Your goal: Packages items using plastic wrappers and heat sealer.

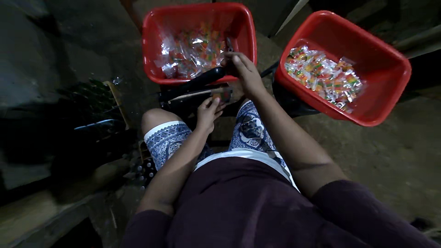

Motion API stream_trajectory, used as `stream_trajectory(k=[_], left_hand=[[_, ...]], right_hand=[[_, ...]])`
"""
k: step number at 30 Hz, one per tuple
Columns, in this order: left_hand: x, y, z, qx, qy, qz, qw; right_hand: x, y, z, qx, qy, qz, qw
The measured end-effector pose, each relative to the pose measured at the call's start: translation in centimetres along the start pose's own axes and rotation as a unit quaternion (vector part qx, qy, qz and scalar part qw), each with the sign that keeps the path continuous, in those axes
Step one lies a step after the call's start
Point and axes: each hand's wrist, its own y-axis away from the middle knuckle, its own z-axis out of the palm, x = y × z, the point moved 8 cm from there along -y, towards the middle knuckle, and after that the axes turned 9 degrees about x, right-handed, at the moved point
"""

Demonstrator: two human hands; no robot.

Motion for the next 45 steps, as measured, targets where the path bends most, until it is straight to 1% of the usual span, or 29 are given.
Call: stream_trajectory(k=[2, 3, 5, 7, 9, 13, 17, 18, 20, 23, 26, 29, 32, 34, 37, 40, 42, 43, 45], left_hand=[[0.7, 2.1, 0.0, -0.034, -0.031, 0.029, 0.999], [0.9, 3.0, -0.2, -0.045, -0.037, 0.042, 0.997], [1.4, 4.8, -0.4, -0.062, -0.049, 0.065, 0.995], [1.5, 6.2, -0.5, -0.073, -0.057, 0.085, 0.992], [1.6, 7.4, -0.3, -0.088, -0.064, 0.109, 0.988], [3.2, 9.8, 0.3, -0.088, -0.07, 0.165, 0.98], [5.4, 10.8, 0.7, -0.119, -0.088, 0.256, 0.955], [5.9, 10.9, 0.9, -0.11, -0.091, 0.265, 0.954], [6.4, 11.0, 1.2, -0.079, -0.09, 0.25, 0.961], [6.2, 11.2, 1.7, -0.046, -0.055, 0.186, 0.98], [5.5, 11.3, 2.0, -0.03, -0.048, 0.156, 0.986], [5.1, 11.4, 2.4, -0.05, -0.07, 0.161, 0.983], [5.1, 11.0, 2.9, -0.084, -0.102, 0.173, 0.976], [4.9, 10.4, 3.1, -0.079, -0.121, 0.171, 0.974], [4.5, 9.4, 3.3, -0.071, -0.144, 0.186, 0.969], [4.3, 8.7, 4.1, -0.098, -0.153, 0.21, 0.961], [4.0, 8.2, 4.6, -0.13, -0.158, 0.223, 0.953], [3.8, 7.7, 4.8, -0.146, -0.168, 0.222, 0.949], [3.5, 6.4, 4.7, -0.157, -0.194, 0.215, 0.944]], right_hand=[[1.4, 3.0, -2.3, 0.064, -0.055, 0.064, 0.994], [2.1, 4.7, -2.8, 0.076, -0.069, 0.089, 0.991], [2.7, 8.2, -2.7, 0.045, -0.085, 0.114, 0.989], [1.9, 11.0, -1.9, 0.007, -0.091, 0.117, 0.989], [0.7, 12.5, -1.5, 0.007, -0.111, 0.105, 0.988], [-1.5, 13.8, -1.7, 0.023, -0.126, 0.087, 0.988], [-2.6, 14.7, -2.0, -0.002, -0.119, 0.055, 0.991], [-2.7, 14.9, -1.9, -0.007, -0.12, 0.056, 0.991], [-2.6, 15.2, -2.0, 0.001, -0.131, 0.073, 0.989], [-2.4, 15.5, -2.7, 0.034, -0.173, 0.111, 0.978], [-2.7, 15.7, -3.2, 0.036, -0.173, 0.103, 0.979], [-3.2, 15.5, -3.4, 0.047, -0.116, 0.052, 0.991], [-3.6, 15.4, -3.2, 0.045, -0.048, 0.021, 0.998], [-3.3, 15.3, -3.1, 0.033, -0.021, 0.02, 0.999], [-2.2, 15.0, -2.9, 0.016, -0.036, 0.038, 0.999], [-1.3, 14.6, -3.6, 0.02, -0.039, 0.053, 0.998], [-0.9, 14.2, -5.3, 0.042, 0.023, 0.05, 0.998], [-0.6, 13.7, -6.9, 0.064, 0.069, 0.041, 0.995], [0.8, 12.4, -12.1, 0.154, 0.163, -0.005, 0.974]])
